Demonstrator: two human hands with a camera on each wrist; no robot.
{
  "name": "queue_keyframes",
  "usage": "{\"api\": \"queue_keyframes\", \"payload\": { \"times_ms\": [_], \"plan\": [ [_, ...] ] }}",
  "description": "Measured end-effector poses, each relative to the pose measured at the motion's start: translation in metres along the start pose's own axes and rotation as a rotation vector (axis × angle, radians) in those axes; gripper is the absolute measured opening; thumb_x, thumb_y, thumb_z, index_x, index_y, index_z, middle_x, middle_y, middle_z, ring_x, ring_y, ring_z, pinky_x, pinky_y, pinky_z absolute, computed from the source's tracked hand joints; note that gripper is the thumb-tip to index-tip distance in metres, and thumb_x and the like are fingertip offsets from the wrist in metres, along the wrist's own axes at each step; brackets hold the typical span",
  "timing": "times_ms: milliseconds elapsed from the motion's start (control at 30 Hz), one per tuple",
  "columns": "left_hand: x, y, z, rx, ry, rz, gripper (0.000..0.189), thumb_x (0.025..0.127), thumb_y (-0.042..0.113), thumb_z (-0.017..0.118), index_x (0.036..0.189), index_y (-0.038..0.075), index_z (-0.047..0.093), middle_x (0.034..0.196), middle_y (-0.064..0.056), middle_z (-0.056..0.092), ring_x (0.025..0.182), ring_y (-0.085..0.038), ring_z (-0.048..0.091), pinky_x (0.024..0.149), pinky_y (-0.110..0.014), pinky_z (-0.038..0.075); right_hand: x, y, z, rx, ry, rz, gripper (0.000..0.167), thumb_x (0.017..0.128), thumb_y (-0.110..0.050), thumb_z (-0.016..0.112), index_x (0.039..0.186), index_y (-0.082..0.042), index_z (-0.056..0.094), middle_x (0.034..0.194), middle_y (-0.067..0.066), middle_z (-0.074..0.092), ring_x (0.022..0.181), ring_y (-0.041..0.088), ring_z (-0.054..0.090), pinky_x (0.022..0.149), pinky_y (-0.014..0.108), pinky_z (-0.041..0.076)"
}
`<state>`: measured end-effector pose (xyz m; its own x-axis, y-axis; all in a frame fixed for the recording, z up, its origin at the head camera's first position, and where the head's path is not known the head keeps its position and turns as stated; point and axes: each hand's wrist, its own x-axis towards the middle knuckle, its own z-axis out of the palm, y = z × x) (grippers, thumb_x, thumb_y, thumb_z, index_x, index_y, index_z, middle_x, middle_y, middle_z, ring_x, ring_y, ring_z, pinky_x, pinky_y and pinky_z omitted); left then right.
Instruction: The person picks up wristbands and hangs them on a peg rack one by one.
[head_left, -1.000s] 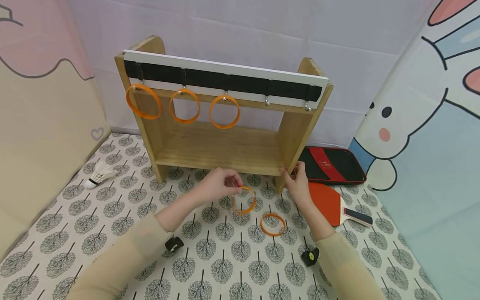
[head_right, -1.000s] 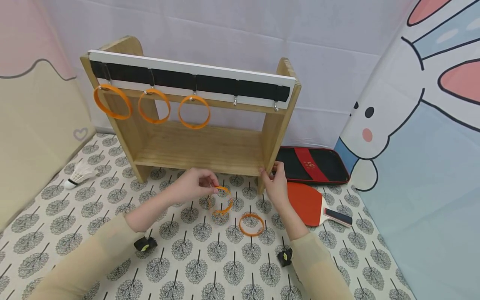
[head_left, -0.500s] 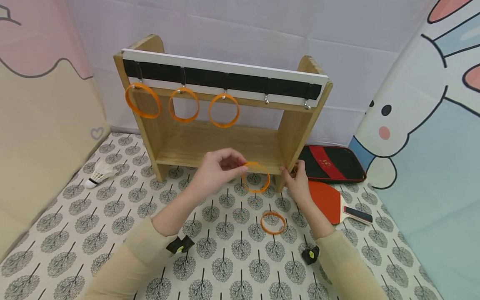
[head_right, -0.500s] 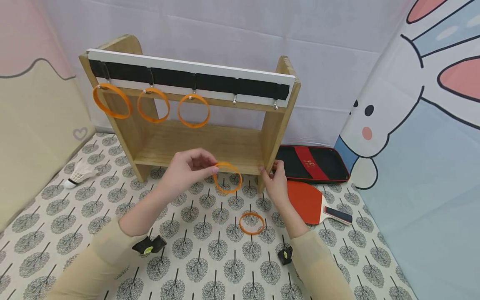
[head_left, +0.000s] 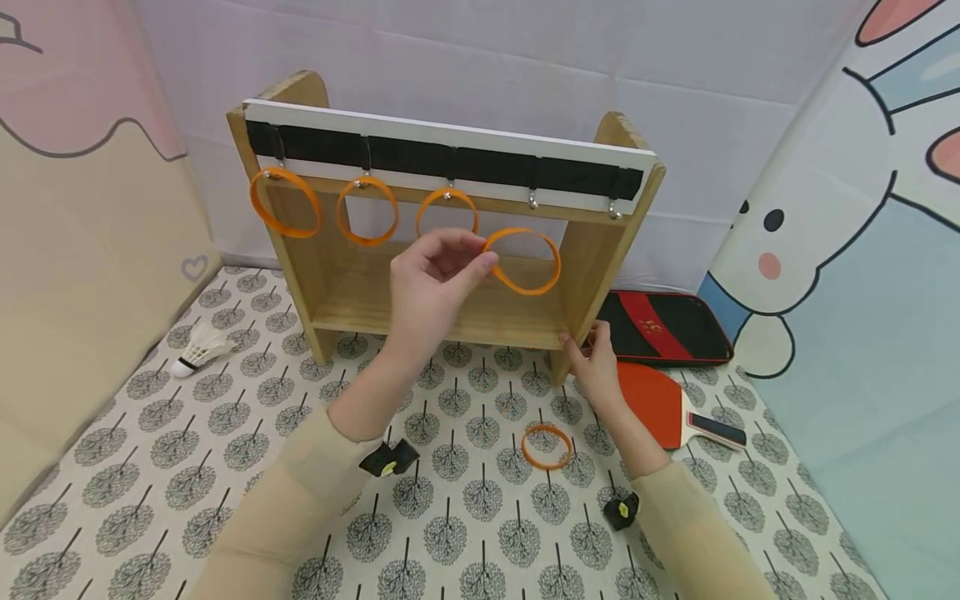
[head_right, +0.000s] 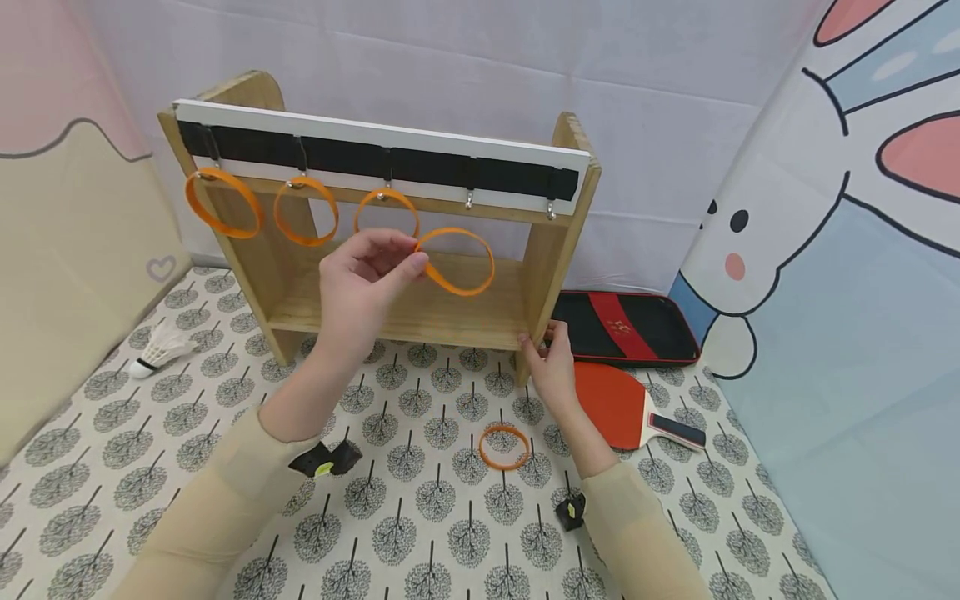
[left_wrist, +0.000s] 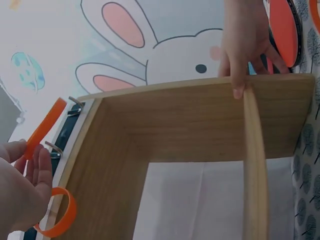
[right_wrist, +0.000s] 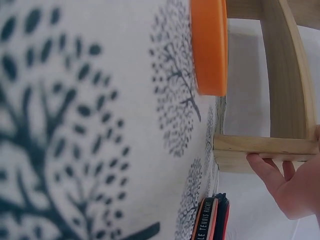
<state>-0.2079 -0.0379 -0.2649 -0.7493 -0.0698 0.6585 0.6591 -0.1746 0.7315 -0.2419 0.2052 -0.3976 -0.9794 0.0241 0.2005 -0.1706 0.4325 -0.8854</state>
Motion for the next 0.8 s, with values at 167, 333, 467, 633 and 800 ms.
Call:
{"api": "queue_keyframes", "payload": {
  "times_ms": [167,333,467,633,800],
  "plan": [
    [0.013,-0.002,0.006,-0.01,0.053,0.117,0.02,0.079,0.002,0.073,0.093,-0.007,0.063,0.085,-0.005,0.069,0.073,-0.02,0.067,0.068,-0.03,0.057,-0.001,-0.004,-0.001,-0.006,-0.001,-0.006,0.044,0.097,-0.022,0.053,0.128,-0.002,0.03,0.119,0.023,0.05,0.095,0.037,0.058,0.074,0.051,0.056],
    [0.021,-0.012,0.011,-0.012,0.077,0.172,0.02,0.079,-0.001,0.073,0.093,-0.009,0.062,0.085,-0.008,0.068,0.074,-0.017,0.066,0.069,-0.03,0.057,-0.005,-0.01,-0.001,0.008,0.004,0.006,0.042,0.097,-0.021,0.053,0.126,-0.001,0.031,0.117,0.023,0.05,0.095,0.038,0.058,0.074,0.053,0.056],
    [0.022,-0.02,0.013,0.036,0.101,0.227,0.021,0.079,0.002,0.074,0.093,-0.008,0.062,0.085,-0.015,0.068,0.075,-0.017,0.066,0.069,-0.03,0.057,-0.01,-0.019,-0.001,0.018,0.0,0.01,0.04,0.096,-0.016,0.053,0.125,0.001,0.032,0.116,0.024,0.05,0.095,0.04,0.058,0.075,0.053,0.055],
    [0.018,-0.028,0.012,0.16,0.115,0.245,0.021,0.079,0.009,0.076,0.091,-0.004,0.064,0.085,-0.015,0.068,0.074,-0.016,0.065,0.067,-0.027,0.056,-0.01,-0.019,-0.001,0.022,0.001,0.004,0.039,0.096,-0.015,0.053,0.125,0.002,0.032,0.116,0.024,0.05,0.094,0.039,0.058,0.074,0.054,0.055],
    [0.012,-0.034,0.011,0.219,0.097,0.221,0.021,0.079,0.01,0.076,0.091,-0.003,0.064,0.085,-0.012,0.069,0.074,-0.016,0.065,0.066,-0.025,0.056,-0.01,-0.02,-0.001,0.012,0.005,0.005,0.04,0.096,-0.016,0.053,0.125,0.001,0.032,0.117,0.024,0.05,0.093,0.037,0.058,0.074,0.053,0.056]
  ]
}}
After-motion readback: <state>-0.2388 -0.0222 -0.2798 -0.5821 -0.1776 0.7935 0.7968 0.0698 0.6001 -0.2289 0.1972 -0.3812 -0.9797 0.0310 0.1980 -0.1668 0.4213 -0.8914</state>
